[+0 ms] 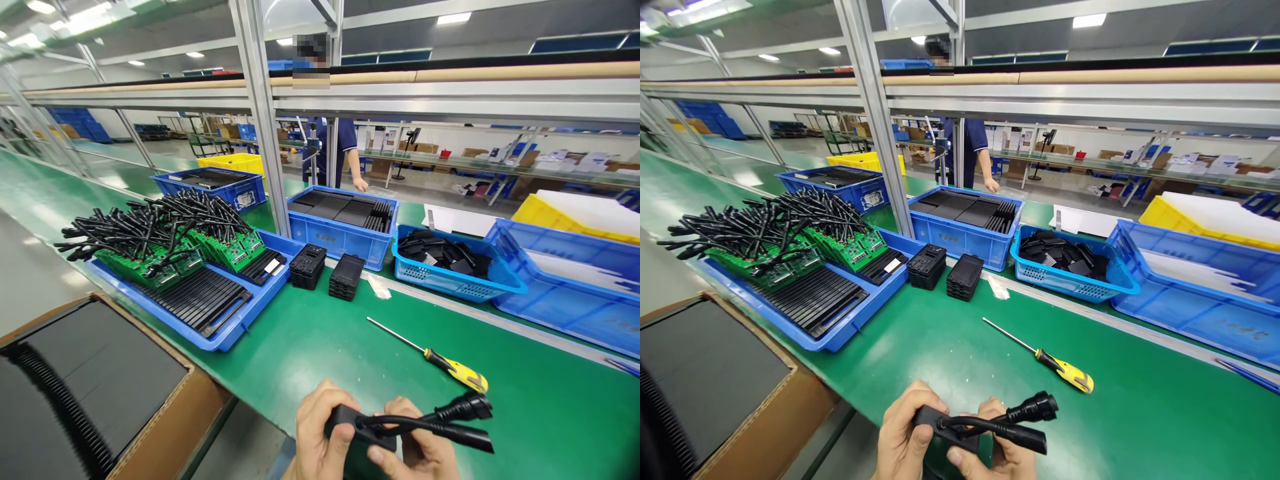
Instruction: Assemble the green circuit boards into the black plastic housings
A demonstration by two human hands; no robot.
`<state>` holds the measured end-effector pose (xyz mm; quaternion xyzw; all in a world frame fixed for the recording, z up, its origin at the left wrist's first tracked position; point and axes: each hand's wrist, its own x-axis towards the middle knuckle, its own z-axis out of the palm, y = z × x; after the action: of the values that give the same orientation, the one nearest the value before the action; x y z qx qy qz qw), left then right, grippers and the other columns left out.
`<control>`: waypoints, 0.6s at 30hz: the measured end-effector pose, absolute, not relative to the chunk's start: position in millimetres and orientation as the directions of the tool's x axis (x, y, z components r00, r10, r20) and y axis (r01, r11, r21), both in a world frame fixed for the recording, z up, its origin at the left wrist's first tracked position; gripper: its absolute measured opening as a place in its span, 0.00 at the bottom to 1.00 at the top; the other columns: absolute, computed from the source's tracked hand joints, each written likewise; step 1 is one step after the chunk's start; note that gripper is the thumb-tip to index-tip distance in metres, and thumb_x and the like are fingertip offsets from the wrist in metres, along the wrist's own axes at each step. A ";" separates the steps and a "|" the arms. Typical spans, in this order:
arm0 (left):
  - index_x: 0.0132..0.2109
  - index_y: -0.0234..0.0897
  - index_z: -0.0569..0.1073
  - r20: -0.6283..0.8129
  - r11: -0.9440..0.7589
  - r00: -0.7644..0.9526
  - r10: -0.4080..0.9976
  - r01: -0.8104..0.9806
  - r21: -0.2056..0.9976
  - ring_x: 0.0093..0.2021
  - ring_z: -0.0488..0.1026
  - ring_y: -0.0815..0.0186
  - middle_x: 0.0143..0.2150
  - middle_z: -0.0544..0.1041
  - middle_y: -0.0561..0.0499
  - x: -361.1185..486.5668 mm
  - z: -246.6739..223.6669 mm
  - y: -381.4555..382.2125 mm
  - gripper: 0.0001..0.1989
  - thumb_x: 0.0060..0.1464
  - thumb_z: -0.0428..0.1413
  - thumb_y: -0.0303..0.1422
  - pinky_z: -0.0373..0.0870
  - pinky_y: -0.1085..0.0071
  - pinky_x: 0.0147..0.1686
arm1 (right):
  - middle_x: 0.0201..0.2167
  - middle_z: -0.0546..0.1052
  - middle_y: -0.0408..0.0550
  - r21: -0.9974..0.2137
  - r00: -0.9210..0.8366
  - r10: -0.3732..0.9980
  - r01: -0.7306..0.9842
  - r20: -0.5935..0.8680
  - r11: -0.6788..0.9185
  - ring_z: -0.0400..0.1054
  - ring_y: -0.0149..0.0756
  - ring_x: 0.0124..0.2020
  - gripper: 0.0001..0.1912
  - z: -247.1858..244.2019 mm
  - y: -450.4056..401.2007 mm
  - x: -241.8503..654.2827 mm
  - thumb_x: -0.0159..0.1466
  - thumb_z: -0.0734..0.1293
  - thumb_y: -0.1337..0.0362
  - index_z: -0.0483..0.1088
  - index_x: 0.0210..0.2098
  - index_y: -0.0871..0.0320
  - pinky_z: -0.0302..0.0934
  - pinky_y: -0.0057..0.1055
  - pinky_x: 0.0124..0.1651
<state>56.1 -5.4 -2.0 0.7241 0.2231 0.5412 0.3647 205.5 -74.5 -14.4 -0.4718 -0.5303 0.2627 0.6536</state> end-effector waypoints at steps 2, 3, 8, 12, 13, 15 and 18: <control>0.38 0.38 0.70 0.629 -0.645 0.316 0.711 -0.066 0.762 0.27 0.68 0.68 0.27 0.71 0.52 57.7 -0.5 -2.8 0.17 0.66 0.46 0.45 0.62 0.73 0.27 | 0.25 0.75 0.48 -0.919 0.370 0.842 0.139 0.393 0.368 0.71 0.40 0.29 0.08 -18.4 -75.9 201.3 0.51 0.78 0.64 0.80 0.31 0.54 0.70 0.30 0.33; 0.37 0.38 0.70 0.623 -0.639 0.325 0.712 -0.069 0.766 0.27 0.68 0.68 0.27 0.71 0.52 58.1 0.2 -1.2 0.17 0.66 0.46 0.45 0.62 0.73 0.27 | 0.26 0.76 0.48 -0.932 0.423 0.831 0.131 0.361 0.338 0.71 0.40 0.30 0.08 -20.4 -76.7 198.6 0.50 0.78 0.64 0.79 0.30 0.54 0.70 0.29 0.34; 0.36 0.38 0.71 0.629 -0.666 0.369 0.684 -0.037 0.745 0.26 0.67 0.69 0.26 0.70 0.53 56.6 7.0 5.7 0.19 0.66 0.45 0.46 0.62 0.73 0.26 | 0.26 0.74 0.47 -0.936 0.433 0.831 0.141 0.350 0.321 0.70 0.39 0.30 0.08 -18.8 -77.8 193.5 0.52 0.77 0.60 0.78 0.30 0.55 0.68 0.29 0.34; 0.36 0.36 0.70 0.772 -0.846 0.413 0.483 -0.005 0.533 0.23 0.69 0.69 0.24 0.73 0.52 56.6 19.3 11.6 0.21 0.67 0.43 0.46 0.62 0.72 0.24 | 0.32 0.75 0.47 -0.959 0.112 0.956 0.116 0.270 0.257 0.70 0.38 0.35 0.10 6.4 -74.6 220.2 0.57 0.74 0.57 0.77 0.37 0.53 0.66 0.30 0.39; 0.37 0.35 0.70 0.813 -0.901 0.443 0.379 -0.023 0.433 0.23 0.71 0.69 0.25 0.74 0.52 58.2 22.2 12.6 0.21 0.67 0.43 0.46 0.63 0.72 0.24 | 0.37 0.76 0.49 -0.977 -0.020 0.980 0.073 0.200 0.200 0.71 0.40 0.39 0.12 14.7 -74.0 231.2 0.59 0.72 0.56 0.77 0.41 0.53 0.66 0.32 0.42; 0.37 0.34 0.71 0.859 -0.976 0.489 0.152 -0.063 0.208 0.24 0.74 0.69 0.25 0.77 0.52 63.8 25.6 12.7 0.18 0.68 0.45 0.40 0.65 0.73 0.24 | 0.49 0.74 0.54 -0.997 -0.236 0.969 0.000 0.069 0.071 0.70 0.42 0.47 0.17 30.6 -74.5 253.3 0.66 0.65 0.52 0.75 0.49 0.52 0.66 0.36 0.47; 0.35 0.34 0.73 0.847 -0.995 0.524 -0.091 -0.089 -0.051 0.26 0.77 0.73 0.25 0.79 0.56 78.2 20.8 7.6 0.14 0.68 0.47 0.26 0.68 0.77 0.25 | 0.54 0.72 0.56 -0.986 -0.428 0.903 0.163 -0.044 0.029 0.68 0.44 0.51 0.24 48.8 -81.0 274.0 0.67 0.61 0.51 0.69 0.57 0.56 0.64 0.36 0.50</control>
<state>78.2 7.6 20.8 0.8729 -0.0516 0.4852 -0.0006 274.0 -81.0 48.8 -0.4192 -0.6358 0.5564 0.3323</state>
